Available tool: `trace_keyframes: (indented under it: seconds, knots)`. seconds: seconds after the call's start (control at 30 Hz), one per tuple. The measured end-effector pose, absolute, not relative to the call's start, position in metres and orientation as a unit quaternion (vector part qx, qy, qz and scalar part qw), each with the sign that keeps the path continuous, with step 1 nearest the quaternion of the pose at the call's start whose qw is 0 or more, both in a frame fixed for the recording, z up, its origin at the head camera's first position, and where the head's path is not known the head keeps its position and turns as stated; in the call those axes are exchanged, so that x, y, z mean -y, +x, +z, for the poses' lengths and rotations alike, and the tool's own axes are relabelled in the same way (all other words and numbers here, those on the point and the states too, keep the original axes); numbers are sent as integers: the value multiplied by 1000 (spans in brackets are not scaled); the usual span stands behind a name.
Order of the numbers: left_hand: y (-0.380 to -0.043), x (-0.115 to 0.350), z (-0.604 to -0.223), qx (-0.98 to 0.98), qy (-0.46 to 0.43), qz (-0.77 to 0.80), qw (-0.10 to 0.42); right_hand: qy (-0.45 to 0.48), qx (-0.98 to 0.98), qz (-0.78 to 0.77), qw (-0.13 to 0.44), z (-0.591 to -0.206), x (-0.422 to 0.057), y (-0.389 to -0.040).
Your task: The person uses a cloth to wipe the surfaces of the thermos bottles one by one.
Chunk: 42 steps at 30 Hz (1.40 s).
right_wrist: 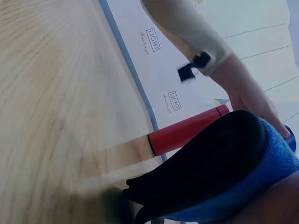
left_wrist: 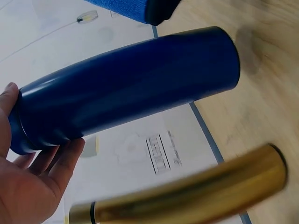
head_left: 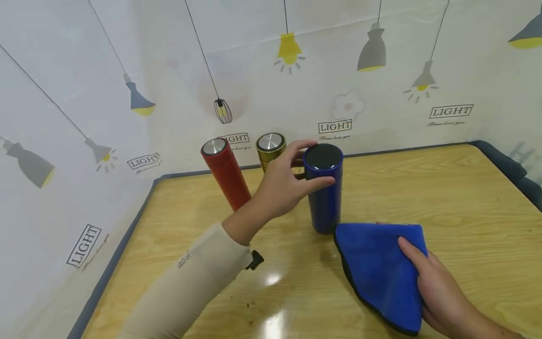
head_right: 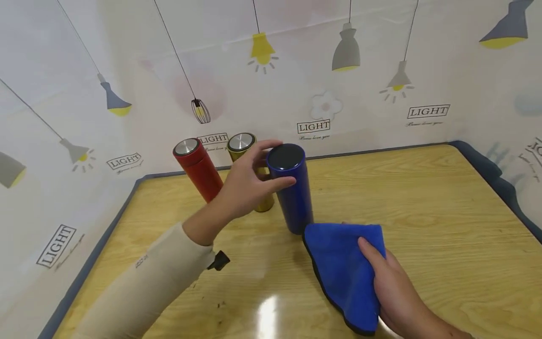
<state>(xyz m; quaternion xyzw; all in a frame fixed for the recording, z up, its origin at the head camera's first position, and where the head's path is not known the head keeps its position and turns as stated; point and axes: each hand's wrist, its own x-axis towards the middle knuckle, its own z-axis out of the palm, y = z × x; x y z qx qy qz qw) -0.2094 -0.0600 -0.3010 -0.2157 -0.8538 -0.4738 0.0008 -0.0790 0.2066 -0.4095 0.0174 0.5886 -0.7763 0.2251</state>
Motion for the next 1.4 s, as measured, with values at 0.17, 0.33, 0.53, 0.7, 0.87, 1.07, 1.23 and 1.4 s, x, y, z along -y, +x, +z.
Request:
trace_keyframes:
  seconds: [0.17,0.33,0.53,0.7,0.87,1.07,1.23,1.4]
  knots:
    - [-194,81,-306,837,-219,-502,-13,31,-619,-755,213,-401,-205,-89]
    - [-178,89,-311,828,-225,-513,-11,-5,-610,-777,157,-388,-189,-102]
    - [-161,89,-318,824,-224,-521,12,-42,-631,-768,97,-362,-157,-116]
    - [-150,87,-325,822,-236,-516,50,-83,-635,-764,81,-351,-135,-121]
    - [-142,85,-330,826,-236,-506,79,-110,-667,-734,70,-352,-124,-119]
    - [-136,82,-337,838,-237,-477,119,-130,-679,-719,70,-360,-117,-115]
    - [-133,70,-344,846,-256,-446,140,-97,-711,-695,52,-366,-124,-104]
    - [-140,47,-351,845,-278,-423,174,-91,-723,-684,12,-371,-139,-94]
